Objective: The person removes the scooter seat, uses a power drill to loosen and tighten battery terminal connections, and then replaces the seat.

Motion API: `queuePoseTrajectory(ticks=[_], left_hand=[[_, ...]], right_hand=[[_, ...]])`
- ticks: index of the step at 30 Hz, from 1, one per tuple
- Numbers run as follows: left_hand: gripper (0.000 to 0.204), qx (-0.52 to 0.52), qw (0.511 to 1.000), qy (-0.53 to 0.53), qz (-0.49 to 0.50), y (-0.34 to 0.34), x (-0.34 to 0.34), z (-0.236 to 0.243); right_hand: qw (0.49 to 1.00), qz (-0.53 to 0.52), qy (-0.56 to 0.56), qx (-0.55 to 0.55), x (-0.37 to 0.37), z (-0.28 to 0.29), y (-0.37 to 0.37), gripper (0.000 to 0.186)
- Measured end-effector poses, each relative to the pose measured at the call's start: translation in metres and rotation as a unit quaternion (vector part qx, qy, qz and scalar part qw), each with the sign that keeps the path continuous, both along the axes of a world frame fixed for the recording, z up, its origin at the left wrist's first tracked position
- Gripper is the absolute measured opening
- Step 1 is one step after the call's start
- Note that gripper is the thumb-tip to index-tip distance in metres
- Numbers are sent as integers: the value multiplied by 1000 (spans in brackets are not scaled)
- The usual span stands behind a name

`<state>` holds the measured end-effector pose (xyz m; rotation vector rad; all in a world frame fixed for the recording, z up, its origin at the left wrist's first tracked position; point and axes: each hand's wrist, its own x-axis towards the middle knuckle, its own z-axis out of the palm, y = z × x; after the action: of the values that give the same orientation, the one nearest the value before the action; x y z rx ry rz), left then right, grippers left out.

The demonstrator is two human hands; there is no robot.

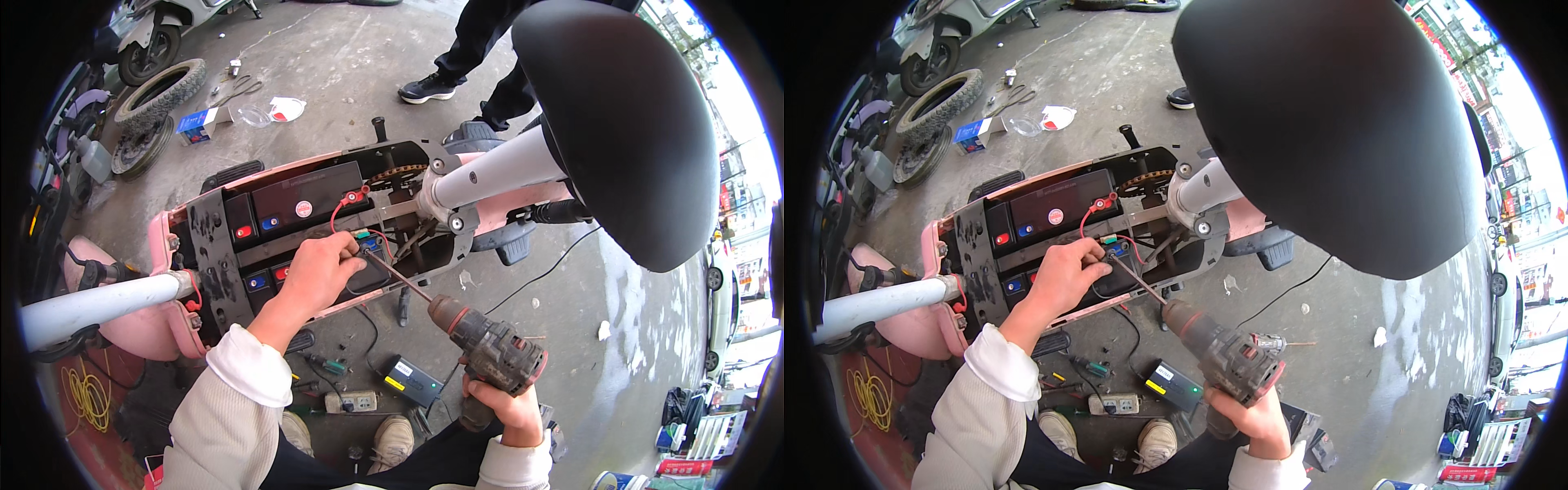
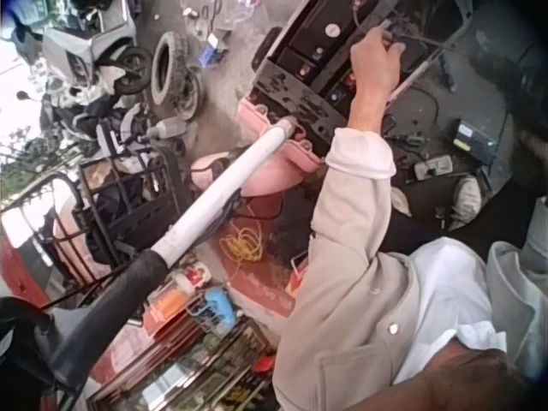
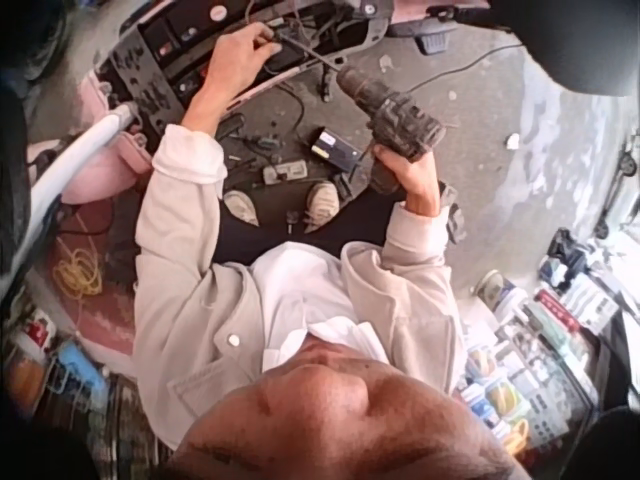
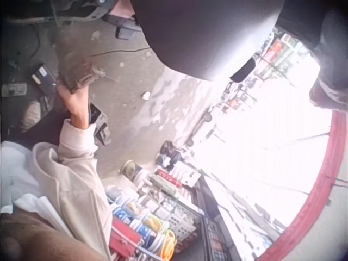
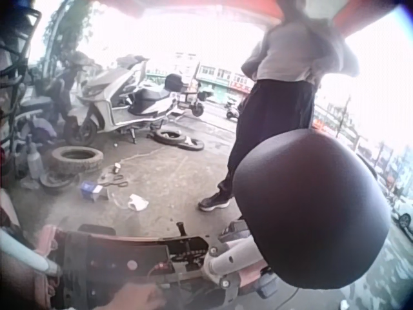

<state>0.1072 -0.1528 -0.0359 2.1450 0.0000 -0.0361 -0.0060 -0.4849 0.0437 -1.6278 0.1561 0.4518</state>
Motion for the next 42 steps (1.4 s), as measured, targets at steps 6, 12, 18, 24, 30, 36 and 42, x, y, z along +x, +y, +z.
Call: queuePoseTrajectory(ticks=[6,12,18,24,30,36,42], left_hand=[[24,29,997,-73,-17,5,-6,-6],[21,6,995,-95,4,3,-6,-12],[19,-2,996,-84,-6,0,-3,-15],[20,1,997,-73,15,7,-2,-15],[20,19,996,-87,11,0,-5,-17],[19,32,996,-83,3,2,-5,-15],[19,49,996,-75,0,2,-4,-13]], right_hand=[[999,-34,0,-13,0,23,25,49],[997,-26,41,-57,15,55,37,47],[925,205,-36,-318,92,150,78,51],[808,384,-45,-445,151,199,154,19],[845,357,-18,-398,145,200,153,19],[835,338,12,-433,150,202,159,16],[829,341,-16,-442,150,193,151,15]])
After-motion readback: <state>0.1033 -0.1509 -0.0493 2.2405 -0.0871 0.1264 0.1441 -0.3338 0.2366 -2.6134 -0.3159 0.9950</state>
